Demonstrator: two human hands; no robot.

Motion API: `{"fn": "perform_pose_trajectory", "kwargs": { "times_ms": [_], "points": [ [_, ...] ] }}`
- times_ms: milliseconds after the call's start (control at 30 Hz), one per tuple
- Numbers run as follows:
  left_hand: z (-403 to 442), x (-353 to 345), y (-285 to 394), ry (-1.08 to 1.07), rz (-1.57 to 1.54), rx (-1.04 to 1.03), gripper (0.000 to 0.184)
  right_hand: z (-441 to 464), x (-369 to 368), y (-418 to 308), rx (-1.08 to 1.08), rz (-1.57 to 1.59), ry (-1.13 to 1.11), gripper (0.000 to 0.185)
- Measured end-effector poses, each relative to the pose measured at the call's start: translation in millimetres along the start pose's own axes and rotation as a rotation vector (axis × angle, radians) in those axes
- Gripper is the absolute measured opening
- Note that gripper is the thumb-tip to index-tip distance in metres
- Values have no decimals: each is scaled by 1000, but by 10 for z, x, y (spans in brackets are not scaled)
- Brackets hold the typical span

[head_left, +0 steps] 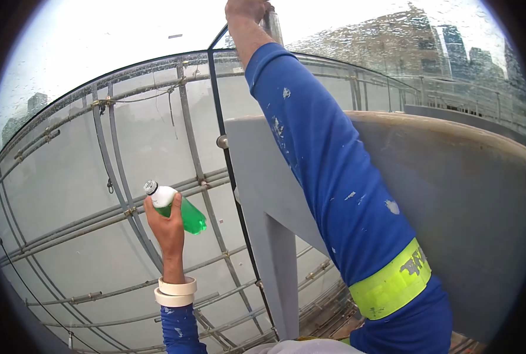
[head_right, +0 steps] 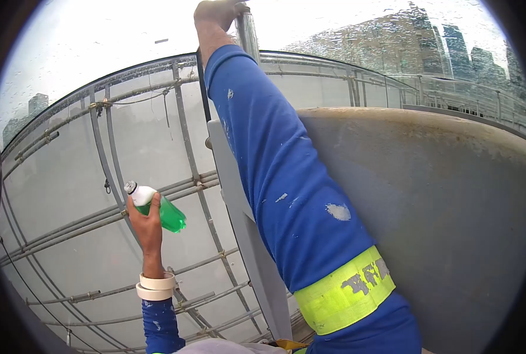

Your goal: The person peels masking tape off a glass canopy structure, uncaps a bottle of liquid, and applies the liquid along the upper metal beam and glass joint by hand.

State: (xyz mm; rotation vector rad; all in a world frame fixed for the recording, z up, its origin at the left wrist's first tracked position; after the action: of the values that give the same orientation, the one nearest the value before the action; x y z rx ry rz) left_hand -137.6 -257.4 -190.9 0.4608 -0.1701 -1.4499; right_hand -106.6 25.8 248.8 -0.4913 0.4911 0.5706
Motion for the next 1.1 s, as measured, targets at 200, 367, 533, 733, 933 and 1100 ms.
{"fn": "perform_pose_trajectory", "kwargs": {
  "times_ms": [200, 367, 533, 733, 933, 1100],
  "points": [
    [-1010, 764, -334, -17, 104, 259, 28, 27, 106, -157, -78, 92, 2, 78],
    [-1594, 1407, -503, 50, 247, 438, 31, -32, 106, -457, 388, -1274, -351, 46],
    [-2087, 1899, -583, 80, 396, 496, 35, -93, 141, -516, 378, -1205, -402, 41],
    [-2374, 2238, -573, 66, 532, 522, 36, -106, 244, -353, -236, 139, 16, 54],
    [-2609, 2491, -575, 7, 554, 585, 39, -106, 168, -394, -68, -138, 0, 56],
    [-2830, 2654, -681, 103, 629, 572, 54, -126, 164, -467, 53, -394, -44, 57]
  ]
}}
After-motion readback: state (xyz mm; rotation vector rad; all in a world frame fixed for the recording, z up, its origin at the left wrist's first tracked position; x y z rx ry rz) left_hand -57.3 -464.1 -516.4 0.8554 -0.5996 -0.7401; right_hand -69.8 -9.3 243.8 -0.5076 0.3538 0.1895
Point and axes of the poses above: each hand's wrist, its own z-axis towards the middle knuckle, its own x-axis out of the back of the hand, y = z × x, the point moved 4 cm from there along z, towards the middle knuckle, and after that the axes turned 3 degrees about z, right-handed, at the moved point
